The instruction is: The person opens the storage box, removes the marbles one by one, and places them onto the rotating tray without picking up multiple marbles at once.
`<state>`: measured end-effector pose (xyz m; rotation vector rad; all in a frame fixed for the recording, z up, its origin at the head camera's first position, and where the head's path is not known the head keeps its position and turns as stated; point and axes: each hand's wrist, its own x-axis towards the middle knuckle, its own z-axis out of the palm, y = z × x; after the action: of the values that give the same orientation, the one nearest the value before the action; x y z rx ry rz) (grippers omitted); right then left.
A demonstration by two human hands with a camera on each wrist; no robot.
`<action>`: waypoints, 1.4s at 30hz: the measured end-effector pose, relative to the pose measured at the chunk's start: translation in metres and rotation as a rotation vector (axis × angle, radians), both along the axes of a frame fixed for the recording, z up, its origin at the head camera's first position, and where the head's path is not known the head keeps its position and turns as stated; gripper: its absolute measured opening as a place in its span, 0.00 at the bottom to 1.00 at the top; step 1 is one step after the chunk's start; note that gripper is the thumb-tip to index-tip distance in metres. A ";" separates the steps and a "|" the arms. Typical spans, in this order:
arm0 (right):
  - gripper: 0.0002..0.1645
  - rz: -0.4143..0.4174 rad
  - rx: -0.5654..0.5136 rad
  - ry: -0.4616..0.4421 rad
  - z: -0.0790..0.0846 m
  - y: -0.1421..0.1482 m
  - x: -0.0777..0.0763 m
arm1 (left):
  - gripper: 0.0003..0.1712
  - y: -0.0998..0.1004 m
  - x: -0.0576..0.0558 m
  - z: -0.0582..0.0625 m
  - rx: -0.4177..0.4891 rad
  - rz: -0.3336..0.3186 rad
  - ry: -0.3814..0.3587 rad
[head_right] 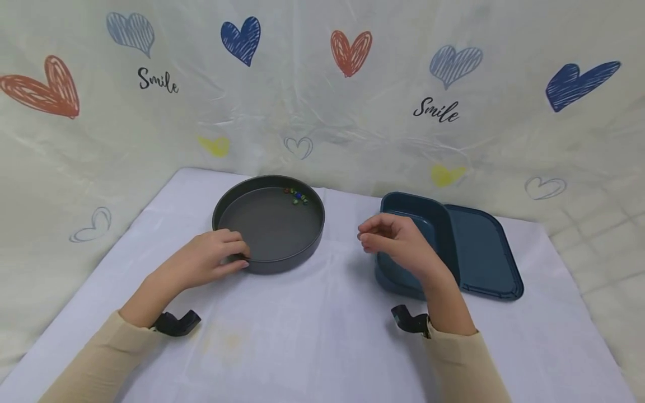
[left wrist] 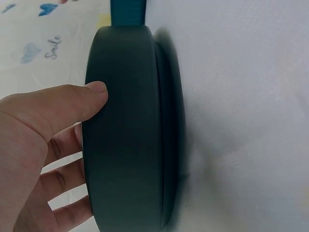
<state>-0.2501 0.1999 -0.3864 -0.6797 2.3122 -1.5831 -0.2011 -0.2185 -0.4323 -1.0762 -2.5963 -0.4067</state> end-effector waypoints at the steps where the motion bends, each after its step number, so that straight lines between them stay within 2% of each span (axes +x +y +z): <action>1: 0.15 0.015 -0.023 -0.021 0.000 -0.005 -0.001 | 0.05 0.000 0.000 0.000 -0.001 0.001 0.000; 13: 0.16 0.094 -0.159 -0.165 -0.005 -0.062 -0.007 | 0.05 0.000 0.002 -0.001 -0.001 0.003 -0.009; 18: 0.13 0.135 -0.238 -0.235 -0.010 -0.081 -0.009 | 0.04 0.000 0.000 -0.002 0.006 -0.008 -0.002; 22: 0.11 0.155 -0.258 -0.285 -0.013 -0.095 -0.012 | 0.04 0.000 0.000 -0.002 0.010 -0.009 -0.003; 29: 0.21 0.168 -0.244 -0.323 -0.016 -0.119 -0.018 | 0.05 0.001 -0.001 -0.002 0.015 -0.019 0.012; 37: 0.18 0.160 -0.187 -0.371 -0.023 -0.143 -0.027 | 0.05 0.001 -0.002 -0.002 0.016 -0.024 0.012; 42: 0.19 0.197 -0.089 -0.333 -0.025 -0.156 -0.032 | 0.05 0.001 -0.002 0.000 0.020 -0.027 0.011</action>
<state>-0.2825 0.0436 -0.4117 -0.5908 1.8885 -1.5786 -0.2029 -0.2178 -0.4328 -1.1055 -2.5654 -0.4306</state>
